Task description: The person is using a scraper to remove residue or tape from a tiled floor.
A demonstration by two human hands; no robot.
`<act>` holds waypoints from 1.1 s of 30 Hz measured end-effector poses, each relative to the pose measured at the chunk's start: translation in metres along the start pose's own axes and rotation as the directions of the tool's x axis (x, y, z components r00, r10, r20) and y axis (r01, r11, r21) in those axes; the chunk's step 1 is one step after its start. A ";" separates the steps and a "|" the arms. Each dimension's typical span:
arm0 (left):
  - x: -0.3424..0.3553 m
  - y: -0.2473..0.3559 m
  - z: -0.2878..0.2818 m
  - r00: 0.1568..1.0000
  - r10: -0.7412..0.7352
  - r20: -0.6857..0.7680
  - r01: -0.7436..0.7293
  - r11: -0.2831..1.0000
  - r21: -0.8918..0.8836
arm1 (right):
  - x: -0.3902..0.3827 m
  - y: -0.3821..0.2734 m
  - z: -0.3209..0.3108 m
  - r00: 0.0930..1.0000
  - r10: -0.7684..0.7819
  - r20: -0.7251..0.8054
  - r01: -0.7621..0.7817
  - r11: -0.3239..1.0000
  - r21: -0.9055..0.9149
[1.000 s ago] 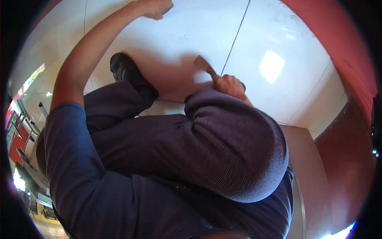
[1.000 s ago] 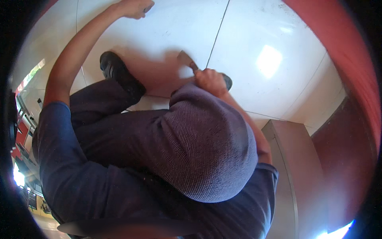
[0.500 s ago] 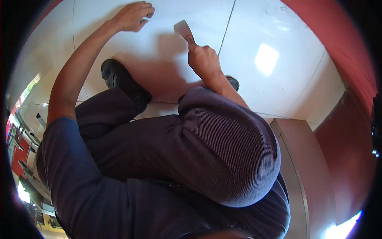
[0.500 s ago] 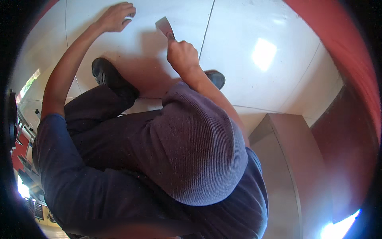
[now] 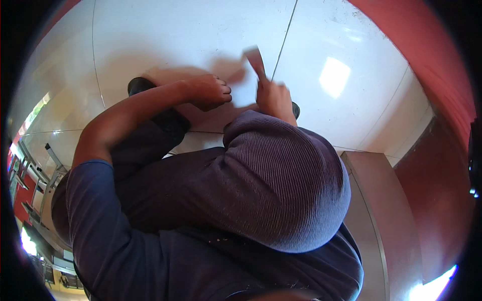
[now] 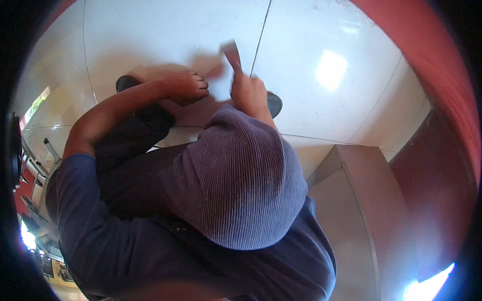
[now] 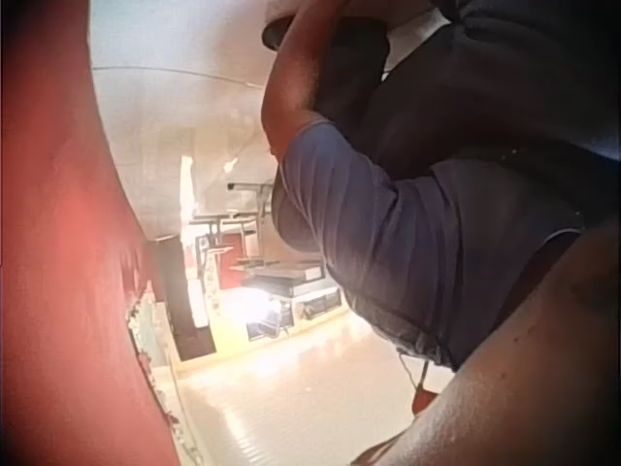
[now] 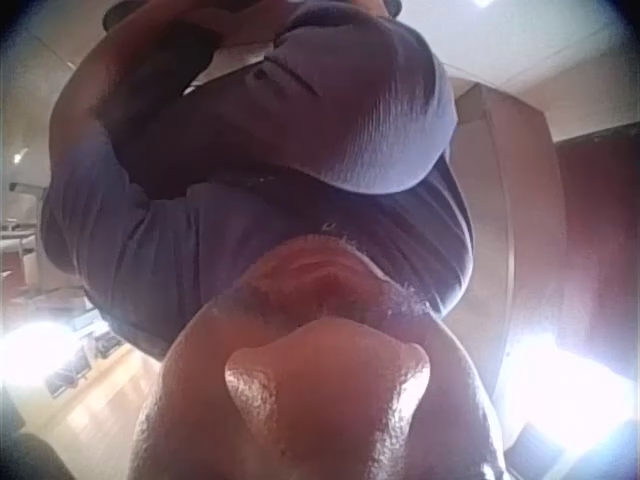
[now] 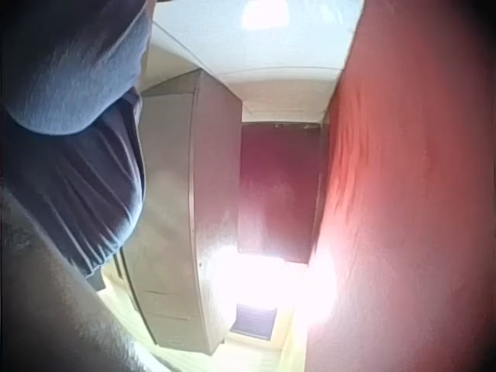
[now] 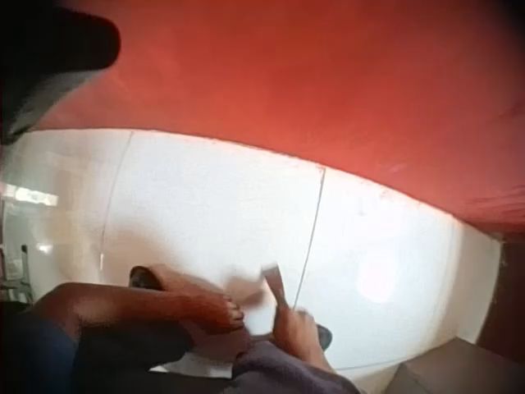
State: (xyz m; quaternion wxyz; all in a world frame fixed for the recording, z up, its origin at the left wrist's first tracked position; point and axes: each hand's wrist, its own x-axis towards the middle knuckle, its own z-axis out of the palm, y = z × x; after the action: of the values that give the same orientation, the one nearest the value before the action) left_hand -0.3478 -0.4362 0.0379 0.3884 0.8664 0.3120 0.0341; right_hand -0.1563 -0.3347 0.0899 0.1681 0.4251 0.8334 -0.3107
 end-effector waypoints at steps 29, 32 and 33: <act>-0.013 0.010 0.039 0.998 0.012 0.055 -0.020 0.988 0.151 | 0.047 -0.028 0.013 0.945 -0.291 0.150 0.303 0.951 -0.065; -0.023 0.005 0.036 0.999 0.020 0.049 -0.031 0.973 0.227 | 0.026 -0.029 -0.008 0.936 -0.206 0.285 0.241 0.966 -0.094; -0.021 0.007 0.034 0.998 0.035 0.047 -0.044 0.974 0.224 | 0.013 -0.019 -0.008 0.939 -0.191 0.286 0.227 0.969 -0.099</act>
State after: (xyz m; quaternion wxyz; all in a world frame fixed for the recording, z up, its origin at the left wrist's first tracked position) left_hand -0.3503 -0.4740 0.0229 0.2935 0.9114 0.2882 -0.0122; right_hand -0.1800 -0.3301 0.0958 0.2754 0.2750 0.8609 -0.3278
